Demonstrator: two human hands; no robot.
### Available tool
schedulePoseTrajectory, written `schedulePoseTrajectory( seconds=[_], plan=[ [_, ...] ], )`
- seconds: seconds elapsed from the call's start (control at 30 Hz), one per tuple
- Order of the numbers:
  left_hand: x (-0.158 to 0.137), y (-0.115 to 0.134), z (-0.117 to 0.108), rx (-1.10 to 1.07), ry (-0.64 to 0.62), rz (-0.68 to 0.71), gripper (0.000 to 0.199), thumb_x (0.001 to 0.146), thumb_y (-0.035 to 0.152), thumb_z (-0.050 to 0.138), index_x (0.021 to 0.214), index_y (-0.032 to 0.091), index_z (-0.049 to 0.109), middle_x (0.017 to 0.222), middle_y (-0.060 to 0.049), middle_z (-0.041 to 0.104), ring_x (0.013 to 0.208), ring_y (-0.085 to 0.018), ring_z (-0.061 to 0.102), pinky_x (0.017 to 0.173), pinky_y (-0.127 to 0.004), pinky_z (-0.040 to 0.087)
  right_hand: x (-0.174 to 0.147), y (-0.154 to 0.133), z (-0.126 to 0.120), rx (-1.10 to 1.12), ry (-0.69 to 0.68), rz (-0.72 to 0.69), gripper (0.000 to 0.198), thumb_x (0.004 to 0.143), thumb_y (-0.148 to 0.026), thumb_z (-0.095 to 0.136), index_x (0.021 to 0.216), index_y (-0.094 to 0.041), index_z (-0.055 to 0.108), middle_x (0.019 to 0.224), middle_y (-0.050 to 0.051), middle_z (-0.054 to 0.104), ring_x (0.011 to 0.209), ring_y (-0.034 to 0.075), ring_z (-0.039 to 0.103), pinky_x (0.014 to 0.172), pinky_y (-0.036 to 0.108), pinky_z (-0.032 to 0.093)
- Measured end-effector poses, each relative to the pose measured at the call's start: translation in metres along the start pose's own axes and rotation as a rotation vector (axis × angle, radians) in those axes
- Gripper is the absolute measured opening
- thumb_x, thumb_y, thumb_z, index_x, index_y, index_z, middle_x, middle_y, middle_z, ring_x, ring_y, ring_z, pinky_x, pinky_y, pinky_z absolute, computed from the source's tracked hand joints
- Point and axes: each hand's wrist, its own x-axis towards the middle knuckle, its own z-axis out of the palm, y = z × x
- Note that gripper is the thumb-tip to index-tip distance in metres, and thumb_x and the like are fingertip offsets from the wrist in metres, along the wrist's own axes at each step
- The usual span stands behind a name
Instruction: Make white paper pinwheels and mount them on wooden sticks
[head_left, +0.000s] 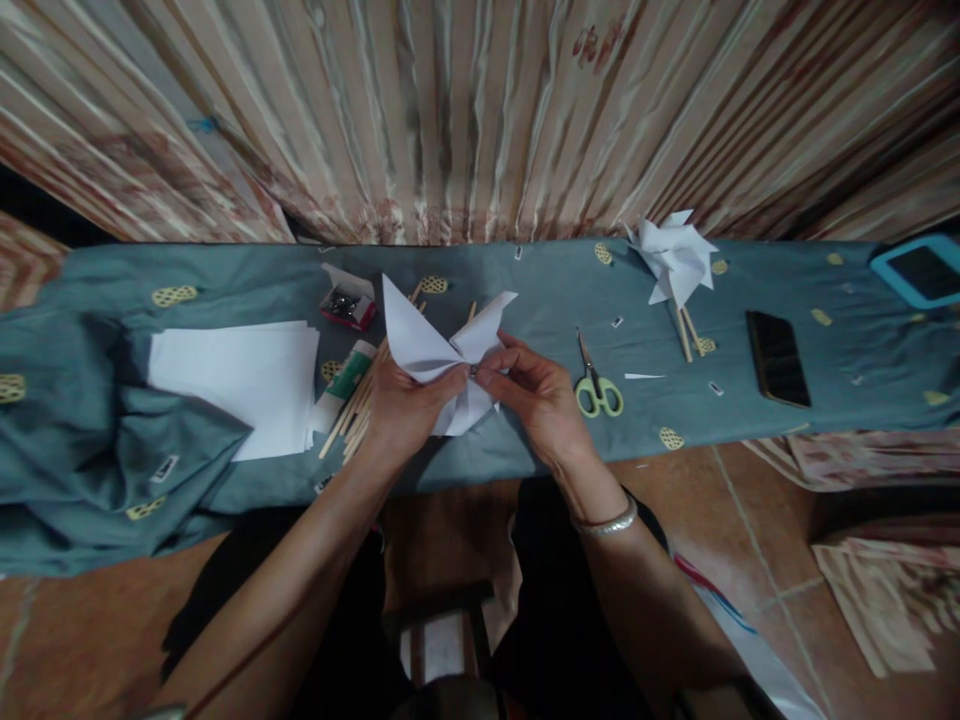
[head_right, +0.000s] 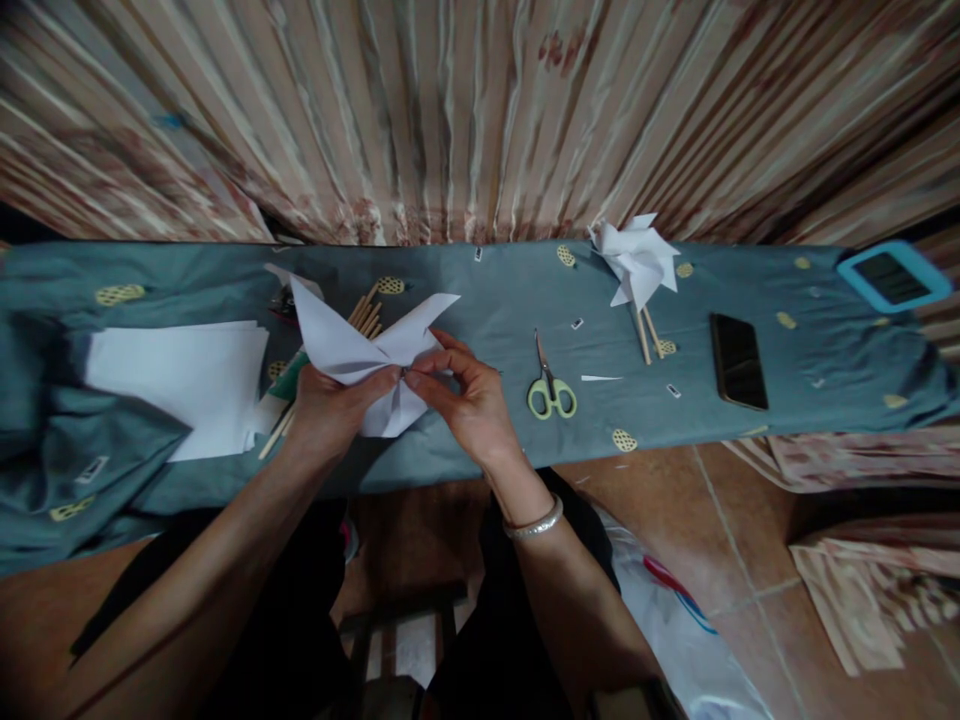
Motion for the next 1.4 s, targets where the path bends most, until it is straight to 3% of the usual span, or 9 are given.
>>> schedulePoseTrajectory(
  seconds=[0.5, 0.8, 1.1, 1.4],
  plan=[
    [0.0001, -0.0009, -0.0006, -0.005, -0.002, -0.006, 0.022, 0.056, 0.028, 0.082, 0.071, 0.017, 0.070, 0.069, -0.001, 0.071, 0.063, -0.017, 0.064, 0.058, -0.027, 0.052, 0.0001, -0.0029, 0.0003, 0.051, -0.043, 0.074, 0.011, 0.067, -0.033, 0.078, 0.065, -0.027, 0.070, 0.083, 0.001, 0.069, 0.113, 0.023, 0.060, 0.107, 0.039, 0.041],
    [-0.0005, -0.0003, 0.0011, -0.036, -0.002, -0.008, 0.021, 0.056, 0.025, 0.082, 0.072, 0.017, 0.071, 0.071, 0.000, 0.072, 0.065, -0.017, 0.065, 0.061, -0.027, 0.053, -0.0005, -0.0032, -0.0006, 0.001, -0.046, 0.008, 0.011, 0.071, -0.032, 0.075, 0.066, -0.026, 0.068, 0.083, 0.001, 0.068, 0.122, 0.024, 0.055, 0.115, 0.041, 0.031],
    [-0.0005, -0.0011, -0.0007, -0.043, -0.028, -0.031, 0.021, 0.057, 0.028, 0.083, 0.072, 0.016, 0.072, 0.071, -0.002, 0.074, 0.064, -0.018, 0.067, 0.060, -0.028, 0.054, -0.0011, -0.0029, 0.0018, -0.063, -0.039, -0.034, 0.012, 0.073, -0.033, 0.074, 0.069, -0.025, 0.066, 0.082, 0.001, 0.067, 0.124, 0.024, 0.054, 0.114, 0.041, 0.032],
    [0.0017, 0.0003, -0.0012, -0.205, -0.153, -0.111, 0.026, 0.055, 0.027, 0.086, 0.076, 0.014, 0.076, 0.078, -0.004, 0.076, 0.067, -0.018, 0.069, 0.067, -0.029, 0.056, -0.0008, -0.0014, -0.0010, -0.031, -0.024, -0.017, 0.014, 0.072, -0.035, 0.074, 0.069, -0.024, 0.067, 0.086, 0.002, 0.068, 0.121, 0.024, 0.055, 0.112, 0.040, 0.032]
  ],
)
